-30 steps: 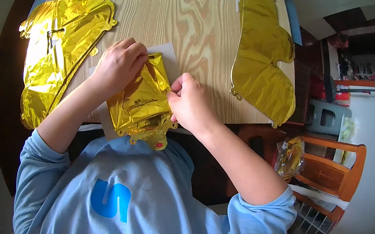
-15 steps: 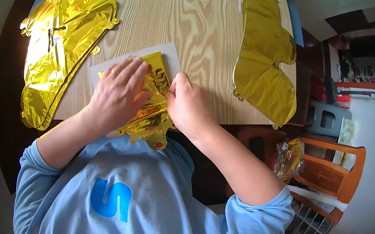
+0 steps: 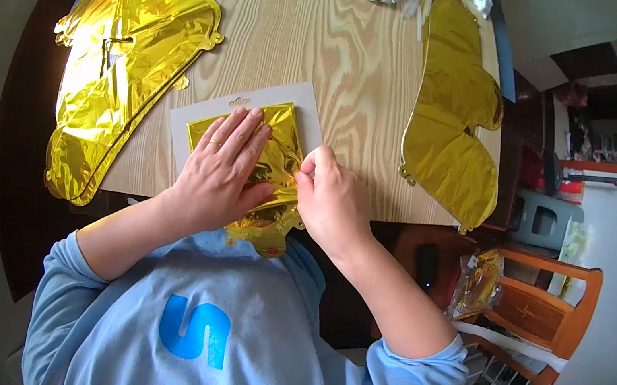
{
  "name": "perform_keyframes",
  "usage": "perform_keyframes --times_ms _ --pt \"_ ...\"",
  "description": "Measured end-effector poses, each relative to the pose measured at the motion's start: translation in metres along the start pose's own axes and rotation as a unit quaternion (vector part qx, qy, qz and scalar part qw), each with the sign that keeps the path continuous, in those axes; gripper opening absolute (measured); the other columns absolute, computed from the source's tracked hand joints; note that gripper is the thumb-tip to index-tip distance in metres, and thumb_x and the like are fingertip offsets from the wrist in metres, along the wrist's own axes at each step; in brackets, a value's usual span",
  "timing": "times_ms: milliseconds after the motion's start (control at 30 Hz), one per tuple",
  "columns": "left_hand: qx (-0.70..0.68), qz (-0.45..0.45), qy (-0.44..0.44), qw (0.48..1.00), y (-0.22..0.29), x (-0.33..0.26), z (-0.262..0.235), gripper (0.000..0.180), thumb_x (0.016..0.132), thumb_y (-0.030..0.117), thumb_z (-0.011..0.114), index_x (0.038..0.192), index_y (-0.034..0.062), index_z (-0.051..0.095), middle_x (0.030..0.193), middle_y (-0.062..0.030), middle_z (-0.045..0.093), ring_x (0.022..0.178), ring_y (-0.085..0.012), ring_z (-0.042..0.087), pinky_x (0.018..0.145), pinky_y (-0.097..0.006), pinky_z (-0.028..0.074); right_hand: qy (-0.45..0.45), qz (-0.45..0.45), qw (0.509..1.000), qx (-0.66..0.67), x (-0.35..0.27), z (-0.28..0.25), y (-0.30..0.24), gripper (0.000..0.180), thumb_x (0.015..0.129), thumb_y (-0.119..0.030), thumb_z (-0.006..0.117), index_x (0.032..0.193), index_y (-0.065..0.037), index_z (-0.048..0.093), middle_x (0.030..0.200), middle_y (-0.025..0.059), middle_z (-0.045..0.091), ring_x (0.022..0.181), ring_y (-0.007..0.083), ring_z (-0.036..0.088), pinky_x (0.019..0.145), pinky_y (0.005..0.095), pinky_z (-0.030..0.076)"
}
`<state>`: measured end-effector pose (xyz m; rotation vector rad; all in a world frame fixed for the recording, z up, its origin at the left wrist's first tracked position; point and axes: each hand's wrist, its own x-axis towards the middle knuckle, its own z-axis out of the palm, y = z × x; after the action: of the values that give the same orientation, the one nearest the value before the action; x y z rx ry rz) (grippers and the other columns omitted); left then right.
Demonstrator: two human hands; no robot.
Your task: Folding gold foil balloons into squares and placing them into clear plastic packaging with a white card insert.
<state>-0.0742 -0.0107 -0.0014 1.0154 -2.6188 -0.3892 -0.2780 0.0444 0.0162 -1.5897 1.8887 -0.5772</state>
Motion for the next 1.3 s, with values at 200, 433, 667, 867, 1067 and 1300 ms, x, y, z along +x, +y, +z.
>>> perform_keyframes --times_ms 200,433,667,867,1067,1300 --pt "-0.019 0.003 0.0 1.0 -0.006 -0.002 0.001 0.08 0.089 0.043 0.07 0.148 -0.0037 0.044 0.155 -0.0246 0.039 0.147 -0.044 0.032 0.121 -0.054 0.024 0.005 -0.025 1.0 -0.004 -0.001 0.001 0.001 0.016 0.092 -0.011 0.067 0.099 -0.006 0.054 0.082 0.0152 0.069 0.075 0.038 0.069 0.065 0.0497 0.052" --pt "-0.019 0.012 -0.011 1.0 -0.008 -0.002 -0.002 0.078 0.091 0.044 0.067 0.148 -0.0037 0.044 0.156 -0.0244 0.038 0.148 -0.0435 0.03 0.122 -0.054 0.023 0.022 -0.044 0.999 -0.009 -0.002 0.006 0.006 0.016 0.092 -0.012 0.068 0.098 -0.007 0.054 0.08 0.0135 0.07 0.074 0.0369 0.069 0.064 0.0488 0.052" --pt "-0.016 0.014 -0.021 1.0 -0.009 -0.002 -0.002 0.079 0.091 0.043 0.068 0.15 -0.0029 0.041 0.157 -0.0241 0.037 0.149 -0.0437 0.03 0.122 -0.056 0.022 0.086 -0.156 0.981 -0.081 -0.011 0.01 0.008 0.013 0.092 -0.01 0.068 0.098 -0.006 0.058 0.084 0.0098 0.067 0.075 0.0323 0.067 0.067 0.0438 0.05" --pt "-0.005 0.019 -0.028 0.999 -0.008 -0.001 -0.005 0.079 0.091 0.045 0.067 0.151 0.0007 0.041 0.157 -0.024 0.037 0.149 -0.0433 0.03 0.122 -0.056 0.022 0.123 -0.212 0.944 -0.222 -0.023 0.012 0.015 0.025 0.087 -0.013 0.07 0.112 -0.011 0.066 0.097 0.0025 0.06 0.091 0.0226 0.062 0.079 0.0422 0.041" --pt "0.019 0.015 -0.03 0.999 -0.006 -0.003 -0.005 0.078 0.09 0.045 0.067 0.152 0.0049 0.042 0.157 -0.0241 0.037 0.149 -0.043 0.03 0.122 -0.057 0.021 0.147 -0.245 0.933 -0.217 -0.012 0.005 0.008 0.036 0.086 -0.014 0.071 0.121 -0.008 0.068 0.117 0.0106 0.061 0.109 0.0305 0.056 0.095 0.0471 0.041" --pt "0.022 0.015 -0.024 0.999 -0.005 -0.001 -0.003 0.077 0.09 0.047 0.067 0.152 0.0068 0.043 0.157 -0.0236 0.038 0.149 -0.0427 0.03 0.121 -0.058 0.021 0.103 -0.27 0.925 -0.249 0.032 0.029 0.006 0.062 0.099 -0.042 0.057 0.149 -0.006 0.048 0.163 0.0214 0.028 0.151 0.0438 0.022 0.121 0.0635 0.013"
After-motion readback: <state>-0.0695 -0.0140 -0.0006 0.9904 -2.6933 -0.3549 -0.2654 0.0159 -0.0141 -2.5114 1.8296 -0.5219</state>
